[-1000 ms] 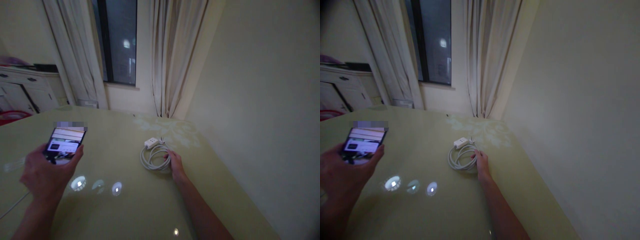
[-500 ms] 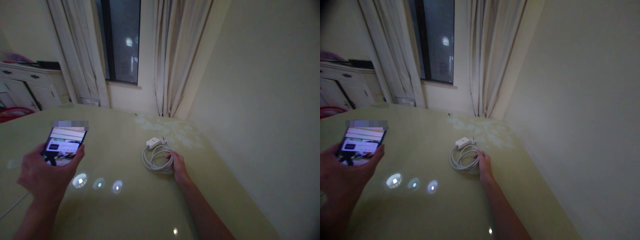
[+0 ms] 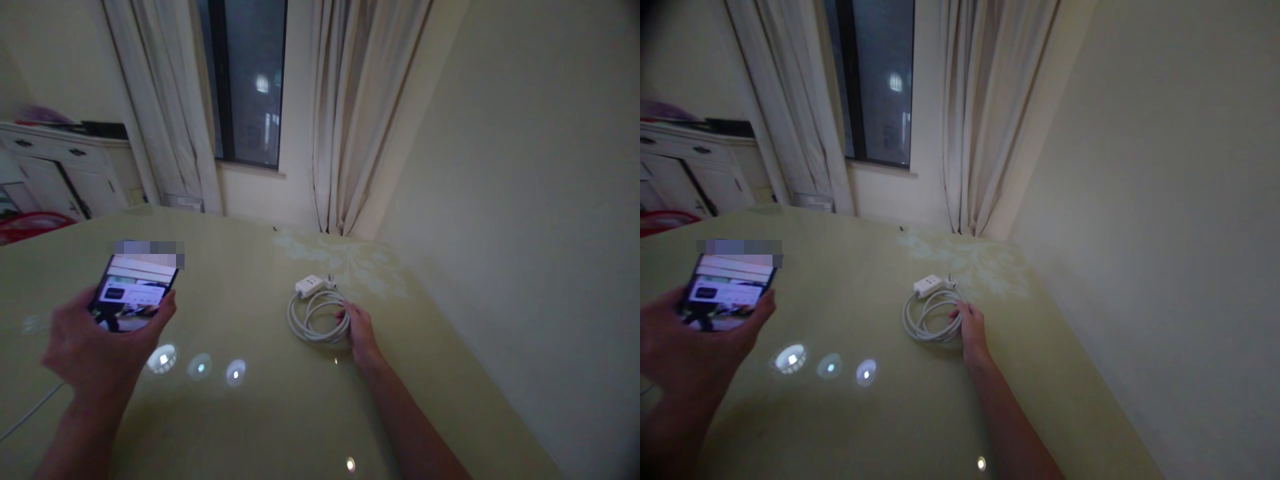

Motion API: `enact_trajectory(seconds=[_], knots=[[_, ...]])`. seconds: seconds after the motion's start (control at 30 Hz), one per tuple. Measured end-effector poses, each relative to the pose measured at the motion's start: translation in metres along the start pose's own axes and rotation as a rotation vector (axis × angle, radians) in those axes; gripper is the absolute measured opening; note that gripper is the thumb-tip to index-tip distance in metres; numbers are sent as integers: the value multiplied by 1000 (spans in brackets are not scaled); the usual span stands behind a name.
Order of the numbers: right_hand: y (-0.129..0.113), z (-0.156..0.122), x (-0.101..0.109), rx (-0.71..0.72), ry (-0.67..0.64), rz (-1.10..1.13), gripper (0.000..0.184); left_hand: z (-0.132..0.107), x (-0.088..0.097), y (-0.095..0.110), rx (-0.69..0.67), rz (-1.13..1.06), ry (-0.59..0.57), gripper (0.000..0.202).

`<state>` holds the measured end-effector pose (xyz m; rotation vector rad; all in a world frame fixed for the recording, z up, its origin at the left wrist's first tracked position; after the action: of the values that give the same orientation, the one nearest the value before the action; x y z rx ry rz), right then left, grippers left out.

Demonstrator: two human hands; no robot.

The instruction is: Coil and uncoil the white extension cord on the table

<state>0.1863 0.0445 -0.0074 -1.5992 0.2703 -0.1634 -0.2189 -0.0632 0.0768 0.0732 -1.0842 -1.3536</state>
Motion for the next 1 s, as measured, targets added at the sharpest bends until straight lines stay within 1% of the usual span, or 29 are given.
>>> enact_trajectory(seconds=[0.07, 0.1, 0.17, 0.23, 0.33, 0.43, 0.5, 0.63, 0.7, 0.77, 0.83, 0.9, 0.93, 1.0], knots=[[-1, 0, 0, 6, -4, -1, 43, 0, 2, -1, -11, 77, 139, 100], [-1, 0, 0, 7, -8, -2, 44, 0, 2, -1, -20, 105, 183, 99], [-2, -1, -1, 0, -13, 1, 45, 0, 1, 1, -33, 122, 196, 101], [-2, -1, -1, -3, -13, 6, 45, 1, -1, 3, -34, 133, 173, 101], [-1, 0, -2, 8, -11, 3, 45, 5, -6, 7, -44, 182, 82, 98], [0, 1, -3, 14, -10, -6, 44, 12, -14, 3, -45, 286, -72, 92], [1, 1, -3, 14, -12, -3, 43, 18, -21, -6, -44, 376, -172, 87], [2, 2, -5, 1, -10, 0, 44, 28, -33, -30, -121, 533, -310, 88], [2, 3, -6, 2, -8, 6, 44, 31, -38, -38, -124, 559, -377, 90], [2, 3, -7, 13, -12, 12, 44, 32, -41, -41, -92, 548, -433, 92], [2, 2, -7, 25, -20, 12, 45, 32, -41, -40, -66, 525, -455, 92], [1, 1, -7, 30, -25, 14, 45, 26, -38, -36, -55, 502, -464, 91], [1, 1, -7, 34, -27, 17, 45, 20, -34, -35, -55, 487, -465, 90], [1, 0, -7, 39, -29, 23, 44, -1, -20, -36, -66, 433, -461, 82]])
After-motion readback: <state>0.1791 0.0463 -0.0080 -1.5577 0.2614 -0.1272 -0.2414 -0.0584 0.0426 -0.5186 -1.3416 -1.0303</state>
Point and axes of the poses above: each hand's wrist, its own z-axis towards the middle knuckle, its own x-axis out of the back of the hand, y = z × x, the point moved 2 cm from there along z, towards the middle knuckle, and after that the axes turned 1 degree about x, right-handed, at the moved point
